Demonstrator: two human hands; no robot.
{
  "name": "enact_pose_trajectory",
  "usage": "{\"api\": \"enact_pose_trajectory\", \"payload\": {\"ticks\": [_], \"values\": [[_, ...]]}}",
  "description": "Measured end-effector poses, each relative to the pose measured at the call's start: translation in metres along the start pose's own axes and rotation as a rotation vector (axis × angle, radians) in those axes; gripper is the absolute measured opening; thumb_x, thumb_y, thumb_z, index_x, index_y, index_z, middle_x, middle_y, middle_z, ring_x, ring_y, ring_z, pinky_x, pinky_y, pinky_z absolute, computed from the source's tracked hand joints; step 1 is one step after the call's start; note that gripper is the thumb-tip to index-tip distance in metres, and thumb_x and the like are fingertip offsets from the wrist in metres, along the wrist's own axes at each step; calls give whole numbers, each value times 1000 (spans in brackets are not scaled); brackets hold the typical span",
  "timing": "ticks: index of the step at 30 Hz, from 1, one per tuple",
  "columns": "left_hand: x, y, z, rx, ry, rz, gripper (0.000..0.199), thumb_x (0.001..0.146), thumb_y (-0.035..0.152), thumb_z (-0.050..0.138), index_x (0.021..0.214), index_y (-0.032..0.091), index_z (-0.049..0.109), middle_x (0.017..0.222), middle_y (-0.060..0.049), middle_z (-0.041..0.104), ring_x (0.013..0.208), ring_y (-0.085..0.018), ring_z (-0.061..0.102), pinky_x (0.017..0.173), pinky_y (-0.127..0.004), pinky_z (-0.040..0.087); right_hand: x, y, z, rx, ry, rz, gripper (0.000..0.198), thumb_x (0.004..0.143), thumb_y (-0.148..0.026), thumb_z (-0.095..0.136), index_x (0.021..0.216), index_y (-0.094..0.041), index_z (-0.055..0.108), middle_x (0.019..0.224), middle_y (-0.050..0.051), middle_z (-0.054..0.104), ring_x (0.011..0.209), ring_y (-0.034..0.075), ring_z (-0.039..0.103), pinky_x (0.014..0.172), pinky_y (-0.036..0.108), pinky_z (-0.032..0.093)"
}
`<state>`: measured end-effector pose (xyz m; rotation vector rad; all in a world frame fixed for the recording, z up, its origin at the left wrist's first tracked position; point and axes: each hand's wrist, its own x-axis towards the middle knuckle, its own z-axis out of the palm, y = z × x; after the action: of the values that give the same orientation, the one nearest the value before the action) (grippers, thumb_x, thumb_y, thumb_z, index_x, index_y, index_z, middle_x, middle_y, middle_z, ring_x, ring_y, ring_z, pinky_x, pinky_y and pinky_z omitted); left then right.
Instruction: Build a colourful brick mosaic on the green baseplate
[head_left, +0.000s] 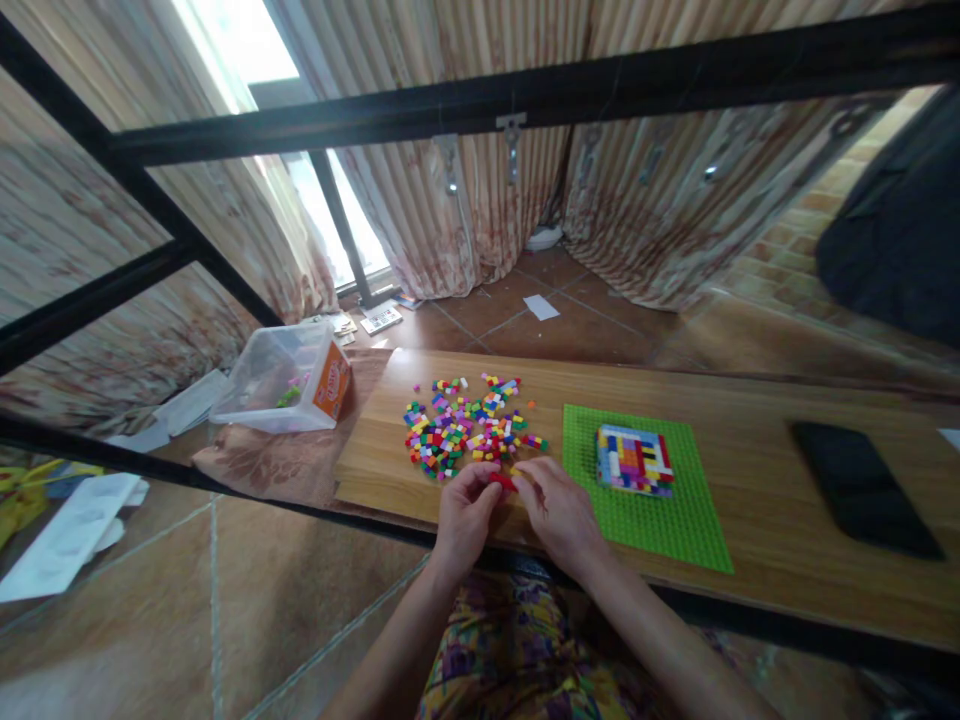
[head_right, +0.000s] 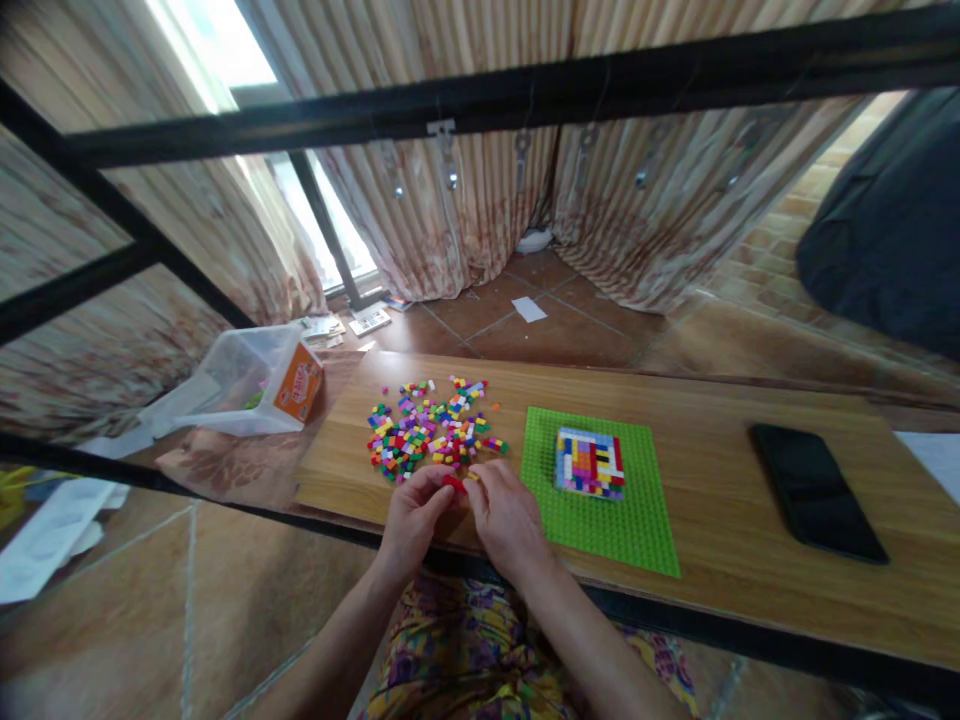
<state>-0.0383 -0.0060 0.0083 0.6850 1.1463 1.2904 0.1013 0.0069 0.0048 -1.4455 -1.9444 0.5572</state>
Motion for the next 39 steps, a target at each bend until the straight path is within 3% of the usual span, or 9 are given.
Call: {"api": "enact_pose_trajectory", "payload": {"ticks": [3, 7, 12, 16, 21, 27, 35, 39], "values": [[0, 0, 12, 20, -64, -10, 23, 69, 23, 77, 89, 15, 68, 76, 0, 69, 70, -11, 62, 71, -22, 50, -15, -3, -10, 73, 1, 46, 25, 97, -29, 45, 102, -20, 68, 97, 7, 71, 89, 17, 66, 80, 30, 52], [5, -4, 37, 34, -138, -45, 26, 70, 24, 76, 93, 15, 68, 73, 0, 68, 66, -11, 61, 70, -23, 52, -25, 5, -26, 114, 120, 105, 23, 95, -30, 48, 102, -21, 69, 95, 7, 72, 87, 18, 68, 77, 30, 53], [19, -17, 75, 52, -121, -44, 30, 68, 24, 76, 95, 16, 65, 79, 0, 68, 69, -11, 62, 68, -24, 52, -28, 24, -40, -56, 327, 109, 25, 94, -35, 51, 102, -20, 69, 94, 7, 74, 82, 18, 69, 75, 30, 53], [34, -20, 94, 186, -139, -47, 17, 68, 21, 72, 83, 15, 67, 72, 0, 66, 66, -11, 59, 62, -22, 48, -26, 36, -43, -160, 364, 85, 27, 95, -38, 50, 98, -19, 69, 89, 7, 74, 77, 18, 67, 71, 29, 50], [56, -15, 107, 281, -258, -49, 11, 64, 14, 69, 75, 15, 70, 69, 1, 66, 61, -10, 56, 59, -21, 46, -26, 43, -50, -176, 381, 104, 26, 94, -39, 52, 100, -20, 69, 95, 8, 74, 82, 18, 68, 76, 31, 51], [76, -18, 120, 345, -267, -91, 13, 69, 17, 67, 80, 14, 72, 61, 2, 64, 52, -9, 52, 52, -21, 42, -36, 49, -66, -141, 452, 130, 24, 95, -35, 51, 97, -21, 70, 94, 8, 75, 82, 17, 69, 76, 30, 53], [78, -16, 128, 422, -283, -80, 6, 70, 13, 67, 75, 13, 70, 54, 3, 61, 44, -7, 48, 47, -20, 37, -51, 70, -85, -87, 511, 173, 23, 92, -36, 54, 94, -20, 70, 89, 7, 74, 72, 16, 68, 68, 28, 54], [76, -13, 130, 413, -273, -163, 4, 71, 13, 70, 74, 13, 67, 56, 3, 62, 46, -8, 53, 48, -20, 43, -51, 74, -89, -78, 533, 190, 23, 92, -37, 55, 93, -20, 70, 86, 6, 74, 71, 16, 67, 67, 29, 54]]}}
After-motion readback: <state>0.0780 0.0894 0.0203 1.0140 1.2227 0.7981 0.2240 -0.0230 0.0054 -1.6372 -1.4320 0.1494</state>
